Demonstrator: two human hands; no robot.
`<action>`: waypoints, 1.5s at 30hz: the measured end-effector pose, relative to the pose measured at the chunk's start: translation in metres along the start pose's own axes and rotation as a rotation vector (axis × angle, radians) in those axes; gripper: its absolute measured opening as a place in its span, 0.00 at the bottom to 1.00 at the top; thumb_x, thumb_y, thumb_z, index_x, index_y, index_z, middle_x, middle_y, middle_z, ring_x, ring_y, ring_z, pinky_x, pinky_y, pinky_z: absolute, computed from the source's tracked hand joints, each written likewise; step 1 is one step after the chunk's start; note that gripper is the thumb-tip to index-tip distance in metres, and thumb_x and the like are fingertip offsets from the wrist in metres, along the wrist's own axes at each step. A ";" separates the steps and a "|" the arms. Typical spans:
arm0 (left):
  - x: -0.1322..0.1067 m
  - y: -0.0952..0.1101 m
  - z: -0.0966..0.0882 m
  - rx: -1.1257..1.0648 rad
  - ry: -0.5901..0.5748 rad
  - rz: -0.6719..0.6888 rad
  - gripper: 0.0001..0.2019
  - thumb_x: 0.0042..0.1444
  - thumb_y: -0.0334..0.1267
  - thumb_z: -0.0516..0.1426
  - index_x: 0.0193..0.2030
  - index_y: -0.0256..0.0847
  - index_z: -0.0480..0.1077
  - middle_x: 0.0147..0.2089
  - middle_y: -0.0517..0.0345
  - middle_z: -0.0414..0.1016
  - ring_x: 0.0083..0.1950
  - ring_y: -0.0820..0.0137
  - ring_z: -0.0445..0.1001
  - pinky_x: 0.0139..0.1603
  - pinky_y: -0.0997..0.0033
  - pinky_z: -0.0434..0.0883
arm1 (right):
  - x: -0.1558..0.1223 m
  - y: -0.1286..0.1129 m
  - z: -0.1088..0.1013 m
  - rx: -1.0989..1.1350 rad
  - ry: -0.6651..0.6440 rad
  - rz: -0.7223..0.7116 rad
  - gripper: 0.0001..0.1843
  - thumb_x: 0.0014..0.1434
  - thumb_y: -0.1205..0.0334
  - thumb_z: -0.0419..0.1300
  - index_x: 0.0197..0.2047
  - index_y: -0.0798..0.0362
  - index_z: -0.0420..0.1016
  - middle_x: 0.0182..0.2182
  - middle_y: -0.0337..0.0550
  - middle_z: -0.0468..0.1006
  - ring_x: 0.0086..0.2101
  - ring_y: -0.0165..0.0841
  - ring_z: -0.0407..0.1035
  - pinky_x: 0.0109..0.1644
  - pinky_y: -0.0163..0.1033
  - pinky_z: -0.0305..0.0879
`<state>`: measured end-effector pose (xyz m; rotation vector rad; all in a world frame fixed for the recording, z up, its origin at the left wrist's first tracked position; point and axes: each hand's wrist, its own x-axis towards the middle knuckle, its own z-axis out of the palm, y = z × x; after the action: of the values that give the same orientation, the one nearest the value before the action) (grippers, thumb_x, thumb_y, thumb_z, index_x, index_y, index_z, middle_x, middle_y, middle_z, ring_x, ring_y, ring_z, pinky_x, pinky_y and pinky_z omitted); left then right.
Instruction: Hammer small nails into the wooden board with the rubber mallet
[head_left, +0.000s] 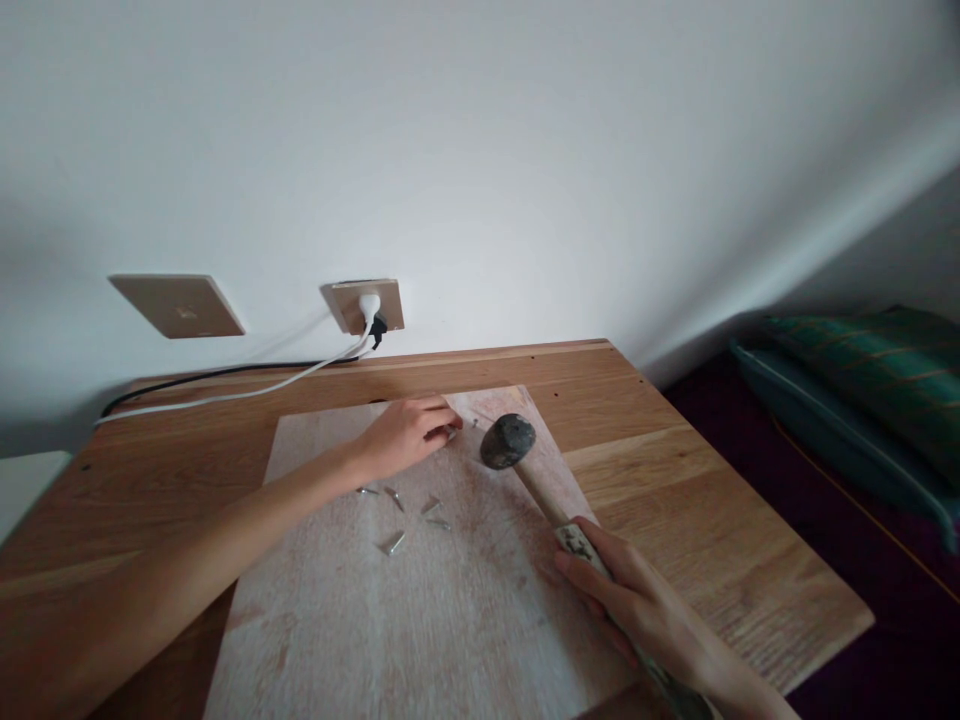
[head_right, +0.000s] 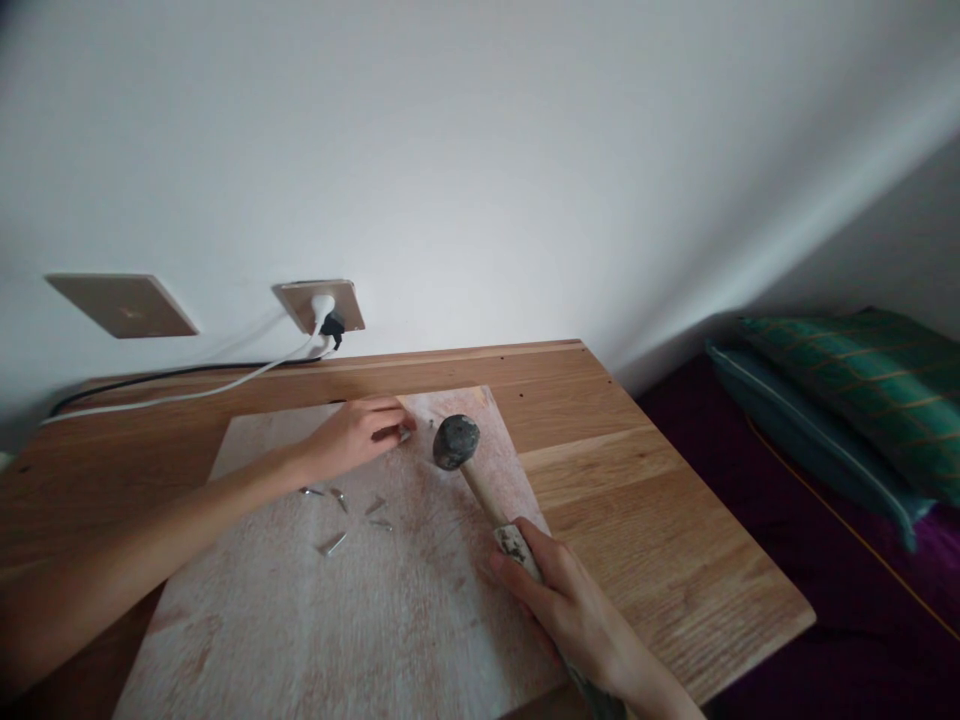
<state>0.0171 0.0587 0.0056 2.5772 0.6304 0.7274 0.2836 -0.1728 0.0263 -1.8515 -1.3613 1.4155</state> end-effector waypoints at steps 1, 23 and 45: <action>0.000 0.000 0.001 -0.004 0.017 -0.016 0.09 0.62 0.25 0.59 0.42 0.40 0.80 0.44 0.53 0.82 0.45 0.66 0.81 0.50 0.66 0.76 | 0.000 0.000 0.000 0.001 -0.001 0.002 0.30 0.66 0.28 0.56 0.39 0.50 0.69 0.24 0.31 0.63 0.22 0.26 0.57 0.22 0.30 0.55; 0.003 0.003 0.002 -0.208 0.064 -0.274 0.25 0.52 0.20 0.58 0.57 0.39 0.72 0.36 0.60 0.82 0.32 0.71 0.78 0.36 0.74 0.71 | 0.033 -0.055 0.012 -0.037 -0.035 -0.153 0.21 0.72 0.42 0.55 0.34 0.48 0.62 0.17 0.29 0.66 0.16 0.24 0.58 0.18 0.28 0.53; 0.000 -0.001 0.004 -0.287 0.089 -0.296 0.25 0.50 0.20 0.59 0.55 0.42 0.71 0.34 0.64 0.81 0.32 0.72 0.78 0.37 0.74 0.72 | 0.031 -0.055 0.019 -0.094 -0.008 -0.147 0.21 0.71 0.40 0.54 0.35 0.48 0.63 0.20 0.30 0.67 0.17 0.25 0.60 0.19 0.30 0.56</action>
<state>0.0191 0.0591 0.0024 2.1422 0.8453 0.7717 0.2427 -0.1265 0.0481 -1.7647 -1.5579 1.3067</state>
